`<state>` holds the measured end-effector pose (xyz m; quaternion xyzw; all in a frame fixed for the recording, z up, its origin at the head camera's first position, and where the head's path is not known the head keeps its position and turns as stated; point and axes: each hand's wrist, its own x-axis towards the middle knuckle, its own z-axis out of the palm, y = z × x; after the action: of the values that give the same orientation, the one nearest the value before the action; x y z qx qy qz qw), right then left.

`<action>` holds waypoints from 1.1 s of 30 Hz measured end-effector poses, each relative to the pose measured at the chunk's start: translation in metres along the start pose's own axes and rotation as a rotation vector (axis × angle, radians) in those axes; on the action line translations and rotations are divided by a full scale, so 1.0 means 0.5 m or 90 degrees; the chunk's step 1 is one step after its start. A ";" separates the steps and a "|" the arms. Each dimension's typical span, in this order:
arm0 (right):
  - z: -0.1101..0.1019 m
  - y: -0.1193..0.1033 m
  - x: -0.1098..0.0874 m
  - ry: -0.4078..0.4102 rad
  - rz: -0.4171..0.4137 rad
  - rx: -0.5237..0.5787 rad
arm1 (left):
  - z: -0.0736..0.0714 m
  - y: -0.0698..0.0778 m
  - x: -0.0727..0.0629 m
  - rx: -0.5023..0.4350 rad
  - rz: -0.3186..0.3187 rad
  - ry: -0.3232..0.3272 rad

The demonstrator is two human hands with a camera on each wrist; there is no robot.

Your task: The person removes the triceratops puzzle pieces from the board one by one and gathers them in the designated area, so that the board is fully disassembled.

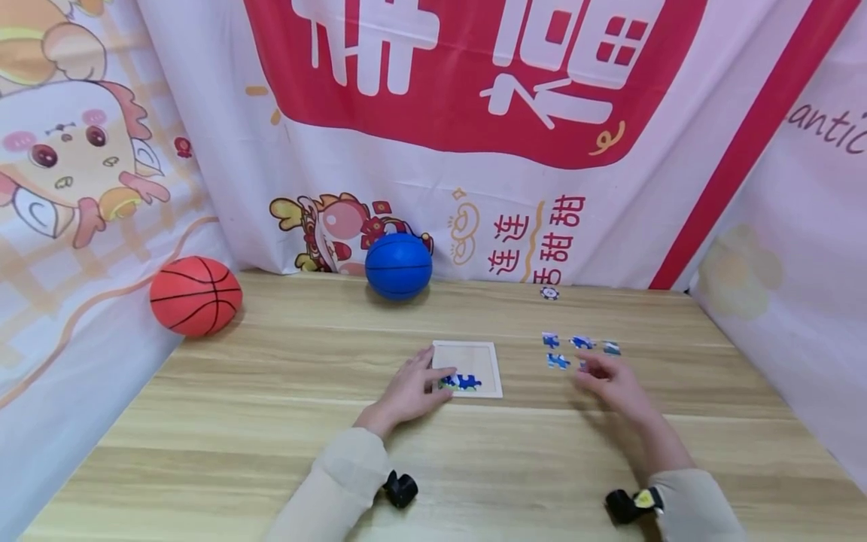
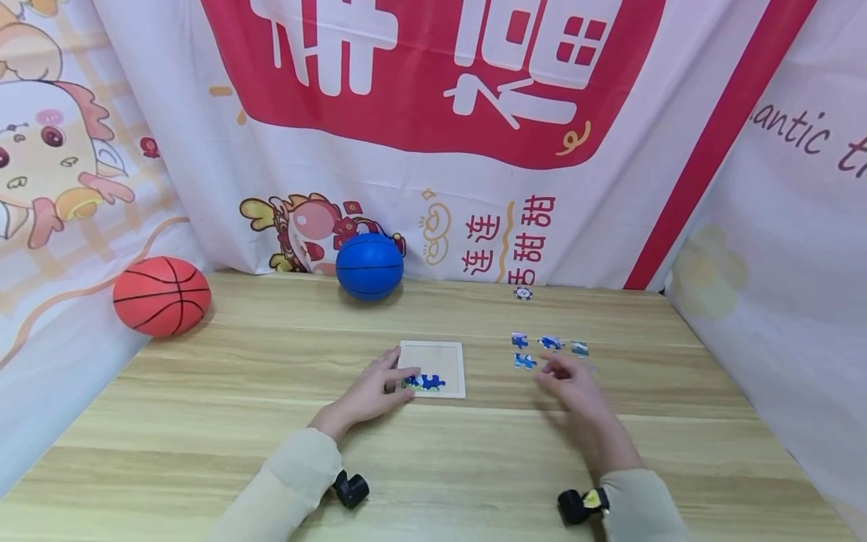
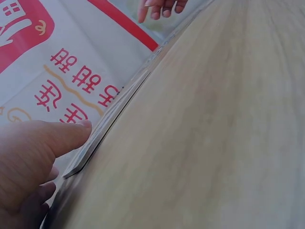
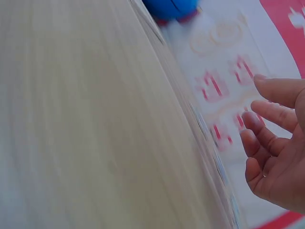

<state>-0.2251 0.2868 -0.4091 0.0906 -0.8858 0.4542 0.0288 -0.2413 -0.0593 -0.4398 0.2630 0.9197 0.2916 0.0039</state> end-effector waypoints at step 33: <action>0.276 -0.103 0.059 -0.039 -0.123 -0.097 | 0.004 -0.012 -0.020 0.056 0.022 0.040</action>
<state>-0.2401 0.1418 -0.4447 0.1867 -0.9055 0.3775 0.0524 -0.2352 -0.0674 -0.4461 0.2697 0.9266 0.2588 -0.0414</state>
